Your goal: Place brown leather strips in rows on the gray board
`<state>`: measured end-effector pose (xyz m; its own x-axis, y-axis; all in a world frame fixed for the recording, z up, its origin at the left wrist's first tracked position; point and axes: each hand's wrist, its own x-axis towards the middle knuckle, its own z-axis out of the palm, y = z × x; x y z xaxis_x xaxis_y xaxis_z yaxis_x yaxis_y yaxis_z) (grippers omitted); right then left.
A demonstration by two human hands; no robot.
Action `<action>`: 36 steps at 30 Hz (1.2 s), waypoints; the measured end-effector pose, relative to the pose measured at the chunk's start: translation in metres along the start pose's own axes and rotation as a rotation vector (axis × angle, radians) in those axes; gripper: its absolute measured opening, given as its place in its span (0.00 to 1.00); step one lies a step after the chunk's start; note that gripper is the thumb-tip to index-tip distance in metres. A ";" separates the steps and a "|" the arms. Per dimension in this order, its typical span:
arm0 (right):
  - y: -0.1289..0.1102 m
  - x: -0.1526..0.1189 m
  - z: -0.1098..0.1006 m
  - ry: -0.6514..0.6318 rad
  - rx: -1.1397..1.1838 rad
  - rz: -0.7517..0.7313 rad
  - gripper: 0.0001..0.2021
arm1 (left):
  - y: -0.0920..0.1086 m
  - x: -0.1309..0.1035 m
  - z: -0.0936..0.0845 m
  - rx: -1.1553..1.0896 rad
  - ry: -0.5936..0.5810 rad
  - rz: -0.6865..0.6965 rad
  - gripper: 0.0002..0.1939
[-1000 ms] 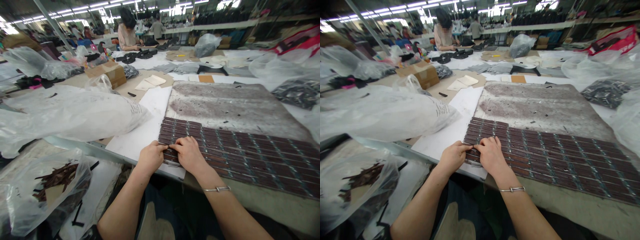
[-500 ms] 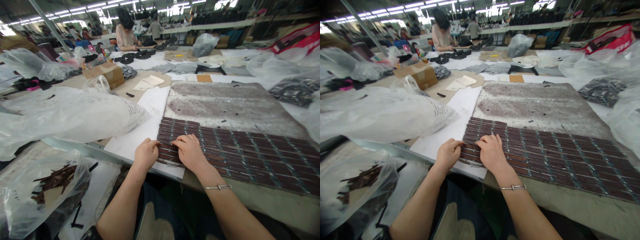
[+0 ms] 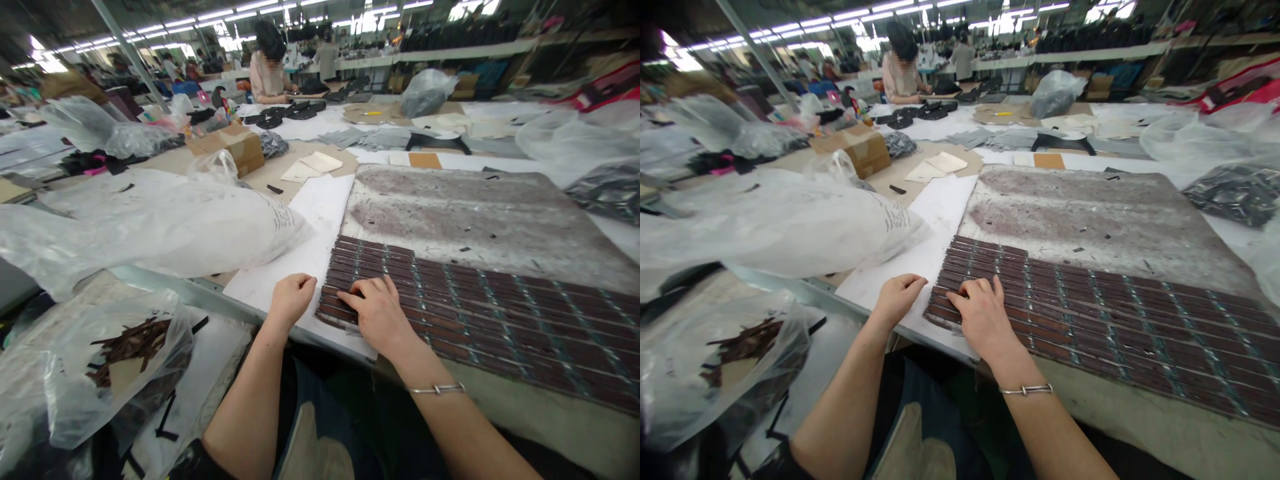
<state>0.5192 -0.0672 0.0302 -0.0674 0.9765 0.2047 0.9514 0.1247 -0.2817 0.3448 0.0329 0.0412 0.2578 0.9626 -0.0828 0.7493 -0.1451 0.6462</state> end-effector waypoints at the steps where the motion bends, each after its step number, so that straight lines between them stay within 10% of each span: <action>1: 0.000 0.000 0.000 0.000 -0.010 0.006 0.22 | 0.000 0.001 0.000 -0.015 0.003 -0.006 0.16; 36: -0.009 0.000 0.000 0.002 -0.103 0.010 0.19 | 0.004 0.005 0.015 0.023 -0.084 -0.016 0.10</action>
<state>0.5101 -0.0681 0.0326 -0.0574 0.9772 0.2044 0.9778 0.0964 -0.1860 0.3581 0.0335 0.0324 0.2949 0.9425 -0.1571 0.7676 -0.1357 0.6264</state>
